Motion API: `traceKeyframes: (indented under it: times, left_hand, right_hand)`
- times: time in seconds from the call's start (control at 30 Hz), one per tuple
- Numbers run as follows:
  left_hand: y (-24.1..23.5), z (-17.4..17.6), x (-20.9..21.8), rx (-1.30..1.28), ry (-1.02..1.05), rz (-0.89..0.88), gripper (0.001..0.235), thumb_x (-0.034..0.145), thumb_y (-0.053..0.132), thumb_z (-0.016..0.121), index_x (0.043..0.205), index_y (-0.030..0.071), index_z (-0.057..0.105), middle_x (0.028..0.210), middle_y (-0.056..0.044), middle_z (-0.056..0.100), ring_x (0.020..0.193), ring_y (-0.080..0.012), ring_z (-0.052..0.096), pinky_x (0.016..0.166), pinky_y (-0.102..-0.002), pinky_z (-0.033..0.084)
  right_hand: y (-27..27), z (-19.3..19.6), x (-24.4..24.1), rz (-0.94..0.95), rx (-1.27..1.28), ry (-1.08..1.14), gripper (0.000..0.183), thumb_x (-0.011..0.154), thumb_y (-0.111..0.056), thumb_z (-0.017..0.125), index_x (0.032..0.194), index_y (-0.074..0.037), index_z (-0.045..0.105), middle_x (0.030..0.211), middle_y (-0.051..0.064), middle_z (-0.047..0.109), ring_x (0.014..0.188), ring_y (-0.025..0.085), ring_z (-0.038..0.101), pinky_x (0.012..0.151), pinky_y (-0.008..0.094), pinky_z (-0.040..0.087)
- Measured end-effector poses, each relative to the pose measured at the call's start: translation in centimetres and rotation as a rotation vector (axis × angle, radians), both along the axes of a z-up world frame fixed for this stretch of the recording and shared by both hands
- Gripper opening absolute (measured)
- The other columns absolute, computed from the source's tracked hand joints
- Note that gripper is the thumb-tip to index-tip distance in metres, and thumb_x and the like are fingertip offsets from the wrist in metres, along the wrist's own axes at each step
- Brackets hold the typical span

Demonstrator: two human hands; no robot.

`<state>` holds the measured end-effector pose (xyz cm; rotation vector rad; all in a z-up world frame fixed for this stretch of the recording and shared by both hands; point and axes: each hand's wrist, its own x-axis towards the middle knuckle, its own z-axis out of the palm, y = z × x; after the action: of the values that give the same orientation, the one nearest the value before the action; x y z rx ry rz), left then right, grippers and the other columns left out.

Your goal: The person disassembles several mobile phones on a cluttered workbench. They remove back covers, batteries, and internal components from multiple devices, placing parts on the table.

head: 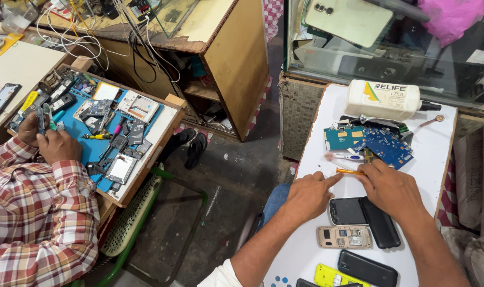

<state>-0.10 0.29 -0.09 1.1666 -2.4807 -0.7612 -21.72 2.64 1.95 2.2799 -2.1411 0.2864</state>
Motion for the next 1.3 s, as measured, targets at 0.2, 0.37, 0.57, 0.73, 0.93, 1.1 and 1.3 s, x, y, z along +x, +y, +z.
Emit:
traceKeyframes:
  times: [0.2,0.37,0.57,0.73,0.93,1.1,1.3]
  left_hand:
    - [0.1,0.1,0.0,0.005,-0.001,0.008,0.057,0.092,0.019,0.070,0.147,0.023,0.058,0.100,-0.010,0.066,0.094,-0.0298,0.065,0.083,-0.044,0.052]
    - [0.9,0.1,-0.1,-0.070,0.005,0.018,0.058,0.091,0.017,0.069,0.147,0.021,0.057,0.100,-0.009,0.064,0.093,-0.0277,0.063,0.080,-0.043,0.051]
    - [0.6,0.1,0.0,-0.019,0.038,0.017,0.058,0.091,0.017,0.070,0.148,0.020,0.057,0.100,-0.010,0.063,0.093,-0.0283,0.063,0.081,-0.043,0.051]
    - [0.3,0.4,0.0,0.018,0.029,0.015,0.059,0.089,0.018,0.072,0.147,0.021,0.058,0.100,-0.011,0.064,0.094,-0.0297,0.063,0.082,-0.044,0.051]
    - [0.3,0.2,-0.1,0.011,0.018,0.010,0.059,0.091,0.019,0.072,0.148,0.021,0.057,0.101,-0.011,0.064,0.094,-0.0300,0.063,0.082,-0.044,0.052]
    - [0.1,0.2,-0.1,0.002,0.015,0.013,0.057,0.091,0.020,0.070,0.146,0.023,0.057,0.103,-0.011,0.064,0.096,-0.0307,0.063,0.082,-0.045,0.052]
    - [-0.2,0.1,-0.6,0.046,-0.029,-0.008,0.058,0.090,0.020,0.070,0.146,0.024,0.056,0.100,-0.010,0.063,0.094,-0.0308,0.062,0.079,-0.046,0.052]
  right_hand:
    - [1.5,0.7,-1.1,-0.012,-0.145,-0.412,0.018,0.086,-0.019,0.076,0.103,-0.012,0.073,0.087,0.004,0.068,0.064,0.017,0.070,0.058,0.031,0.056]
    - [2.3,0.5,-6.7,-0.054,-0.511,-0.719,0.014,0.107,-0.012,0.069,0.110,-0.001,0.060,0.088,0.005,0.063,0.072,0.011,0.061,0.068,0.023,0.050]
    - [-1.2,-4.2,-17.2,-0.293,-0.579,-0.921,0.016,0.114,-0.014,0.058,0.119,0.000,0.057,0.091,0.003,0.063,0.076,0.009,0.059,0.069,0.022,0.049]
    - [-6.8,-10.1,-25.0,-0.285,-0.522,-0.696,0.014,0.116,-0.011,0.055,0.121,0.001,0.059,0.100,0.005,0.066,0.088,0.009,0.063,0.078,0.023,0.051]
    - [-9.9,-9.9,-24.7,-0.089,-0.456,-0.841,0.009,0.118,-0.004,0.056,0.120,0.004,0.060,0.108,0.006,0.070,0.098,0.008,0.069,0.087,0.021,0.054]
    - [-10.3,-3.2,-18.4,-0.067,-0.424,-0.638,0.005,0.113,0.000,0.066,0.111,0.003,0.067,0.098,0.008,0.073,0.091,0.010,0.071,0.082,0.023,0.055]
    - [-10.2,0.6,-15.1,-0.077,-0.392,-0.629,0.005,0.105,-0.001,0.072,0.109,0.000,0.070,0.098,0.009,0.073,0.087,0.013,0.069,0.078,0.028,0.056]
